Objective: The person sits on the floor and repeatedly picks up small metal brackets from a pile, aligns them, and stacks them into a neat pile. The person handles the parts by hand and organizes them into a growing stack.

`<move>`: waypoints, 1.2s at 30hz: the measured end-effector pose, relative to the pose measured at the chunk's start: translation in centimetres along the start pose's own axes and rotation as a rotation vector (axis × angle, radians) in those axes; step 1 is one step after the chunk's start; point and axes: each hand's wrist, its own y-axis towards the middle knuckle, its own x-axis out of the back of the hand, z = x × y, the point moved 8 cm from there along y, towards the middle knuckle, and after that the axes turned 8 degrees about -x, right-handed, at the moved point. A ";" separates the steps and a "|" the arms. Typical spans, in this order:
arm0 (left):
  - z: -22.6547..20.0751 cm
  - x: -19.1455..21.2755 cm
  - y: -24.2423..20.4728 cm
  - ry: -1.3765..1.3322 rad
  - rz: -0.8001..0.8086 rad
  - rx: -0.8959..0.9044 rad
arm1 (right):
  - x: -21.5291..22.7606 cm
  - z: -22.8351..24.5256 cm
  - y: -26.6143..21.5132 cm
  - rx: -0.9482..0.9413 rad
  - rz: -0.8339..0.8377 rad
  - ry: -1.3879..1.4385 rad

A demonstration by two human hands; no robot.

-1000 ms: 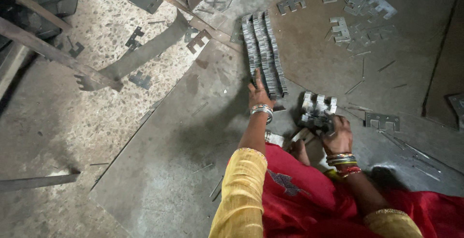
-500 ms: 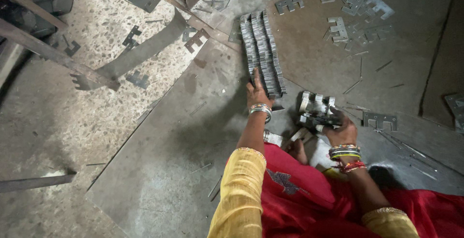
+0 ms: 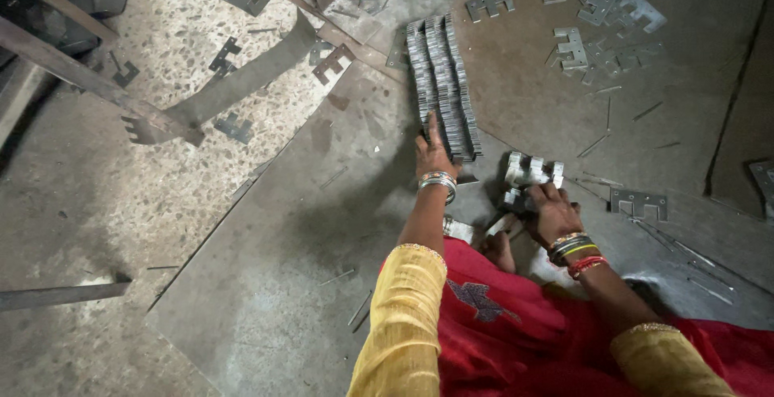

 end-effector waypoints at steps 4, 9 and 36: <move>-0.2 0.0 -0.2 -0.027 0.002 0.000 | -2.4 -0.5 0.8 0.094 0.012 -0.151; -0.4 0.8 -0.9 -0.100 -0.027 -0.015 | -1.9 -1.2 2.0 0.052 0.135 -0.140; 8.0 -5.6 2.2 -0.534 0.134 0.247 | 7.1 14.5 5.4 0.456 0.000 0.076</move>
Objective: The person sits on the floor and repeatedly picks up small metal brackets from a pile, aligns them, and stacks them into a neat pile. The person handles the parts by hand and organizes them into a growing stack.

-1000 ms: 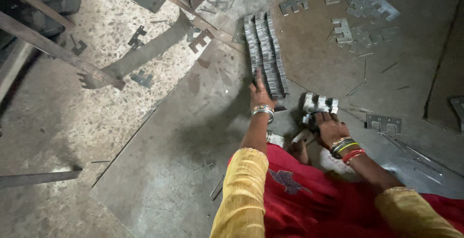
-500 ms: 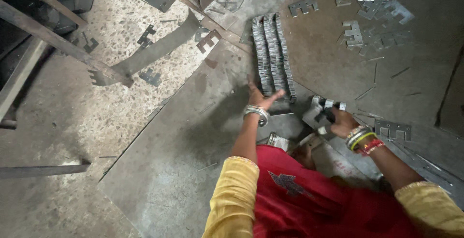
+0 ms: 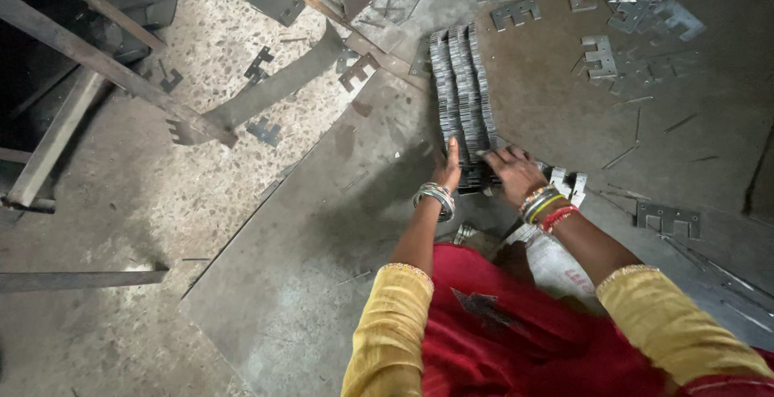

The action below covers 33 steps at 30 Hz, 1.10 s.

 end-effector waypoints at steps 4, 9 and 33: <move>-0.4 0.3 -0.7 -0.001 0.018 0.003 | -2.0 -2.0 -2.7 -0.049 -0.079 -0.036; -0.5 0.6 -0.9 -0.007 0.035 0.001 | -5.2 -2.2 -3.4 0.128 -0.295 -0.145; -0.9 -0.2 -2.6 0.237 -0.321 -0.032 | -8.8 -3.3 -2.2 -0.057 0.023 -0.281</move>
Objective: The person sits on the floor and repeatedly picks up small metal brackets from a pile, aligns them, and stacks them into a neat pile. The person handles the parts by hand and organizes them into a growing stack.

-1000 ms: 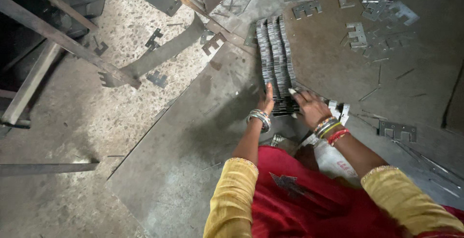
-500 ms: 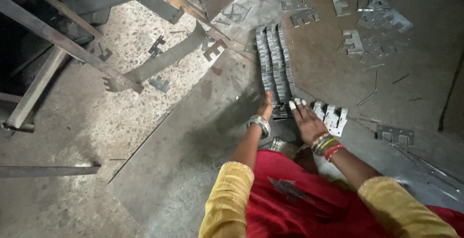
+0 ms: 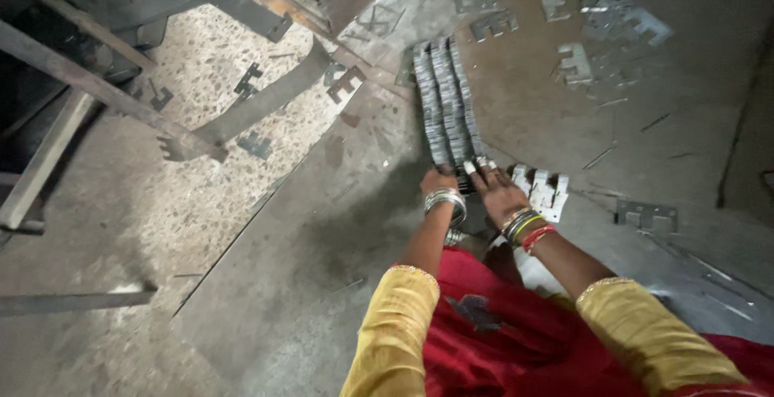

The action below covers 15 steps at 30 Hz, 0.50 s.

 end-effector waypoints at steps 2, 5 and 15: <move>-0.5 0.0 -0.4 0.071 0.106 0.011 | -0.1 -0.1 0.3 0.014 -0.041 -0.029; 0.8 0.6 -0.2 0.240 0.110 -0.009 | -0.1 1.0 0.7 0.044 -0.083 -0.078; 3.6 -4.0 1.8 0.001 -0.090 -0.186 | 0.5 1.0 -3.0 -0.078 0.159 -0.123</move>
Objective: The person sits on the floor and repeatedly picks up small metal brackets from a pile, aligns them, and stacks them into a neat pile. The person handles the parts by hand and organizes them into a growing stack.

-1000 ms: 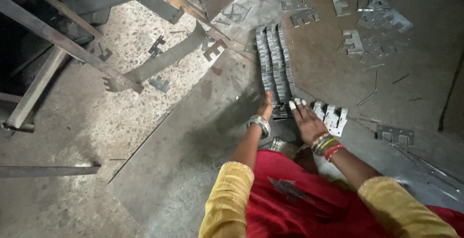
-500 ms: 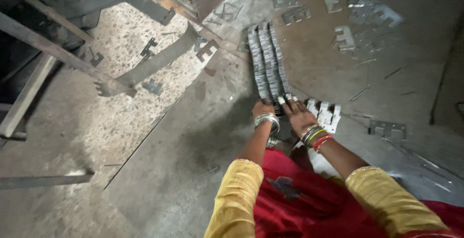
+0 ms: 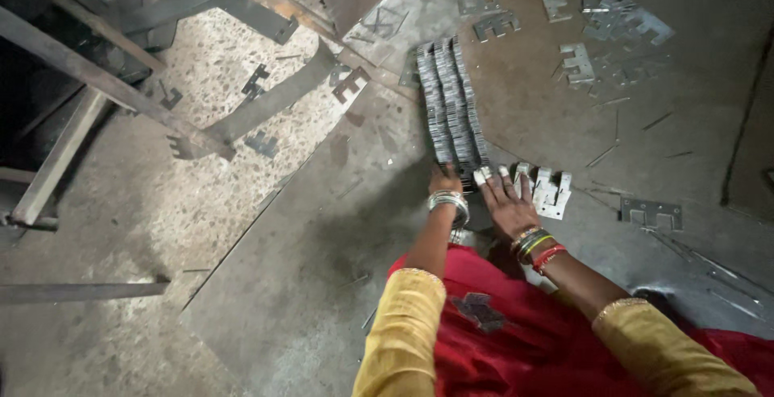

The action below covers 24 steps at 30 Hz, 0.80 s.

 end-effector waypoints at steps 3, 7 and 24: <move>-0.2 -0.3 -0.9 -0.036 -0.117 0.059 | -0.3 -0.2 0.3 0.016 -0.074 -0.058; -2.5 1.0 -1.5 0.020 -0.212 0.029 | -0.2 -0.7 1.5 0.039 -0.148 -0.128; -6.7 6.4 -6.8 0.048 -0.509 -0.004 | 0.1 -0.2 1.4 0.049 -0.104 -0.015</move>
